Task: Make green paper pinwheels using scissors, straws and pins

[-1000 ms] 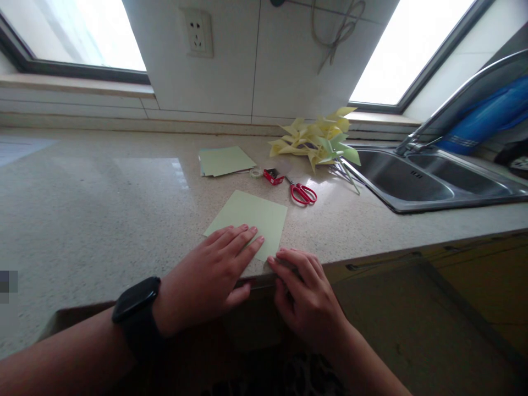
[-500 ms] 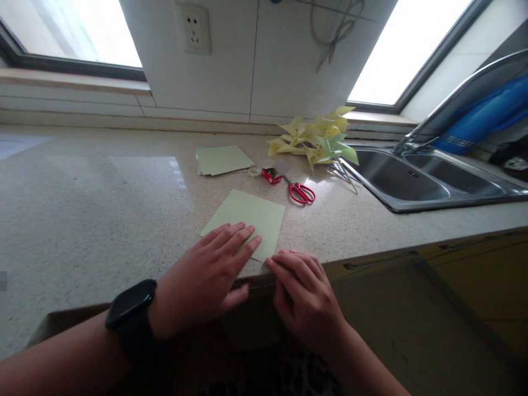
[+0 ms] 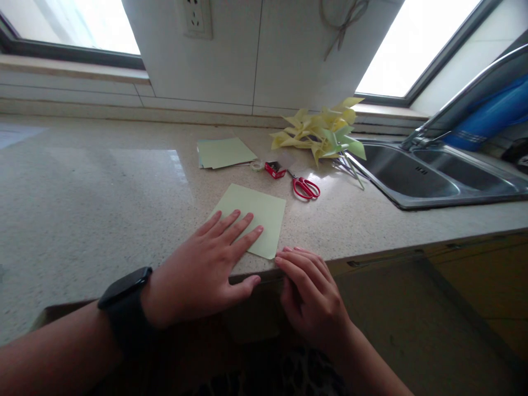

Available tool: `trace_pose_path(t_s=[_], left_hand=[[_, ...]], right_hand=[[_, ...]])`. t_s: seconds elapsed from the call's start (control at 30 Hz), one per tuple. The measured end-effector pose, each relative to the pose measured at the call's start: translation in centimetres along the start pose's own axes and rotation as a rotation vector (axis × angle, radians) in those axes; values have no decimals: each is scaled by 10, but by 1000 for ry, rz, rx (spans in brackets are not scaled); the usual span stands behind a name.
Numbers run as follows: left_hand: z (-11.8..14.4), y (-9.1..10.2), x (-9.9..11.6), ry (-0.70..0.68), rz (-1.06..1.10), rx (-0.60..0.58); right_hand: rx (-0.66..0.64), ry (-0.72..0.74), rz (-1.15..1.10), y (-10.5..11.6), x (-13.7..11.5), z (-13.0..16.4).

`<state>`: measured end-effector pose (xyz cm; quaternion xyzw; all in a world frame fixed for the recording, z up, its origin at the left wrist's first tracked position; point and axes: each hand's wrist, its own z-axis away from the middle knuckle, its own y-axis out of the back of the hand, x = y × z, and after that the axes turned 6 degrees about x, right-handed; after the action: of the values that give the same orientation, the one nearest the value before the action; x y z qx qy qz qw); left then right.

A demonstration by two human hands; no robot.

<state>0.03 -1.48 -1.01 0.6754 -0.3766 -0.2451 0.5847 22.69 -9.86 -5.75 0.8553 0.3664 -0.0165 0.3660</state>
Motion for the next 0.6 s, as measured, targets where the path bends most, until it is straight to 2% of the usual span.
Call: trace_pose_path(t_s=[0.6], left_hand=[[2,-4,1,-17,-28,43]], right_hand=[[-26,-41,108,-6,-5,-3]])
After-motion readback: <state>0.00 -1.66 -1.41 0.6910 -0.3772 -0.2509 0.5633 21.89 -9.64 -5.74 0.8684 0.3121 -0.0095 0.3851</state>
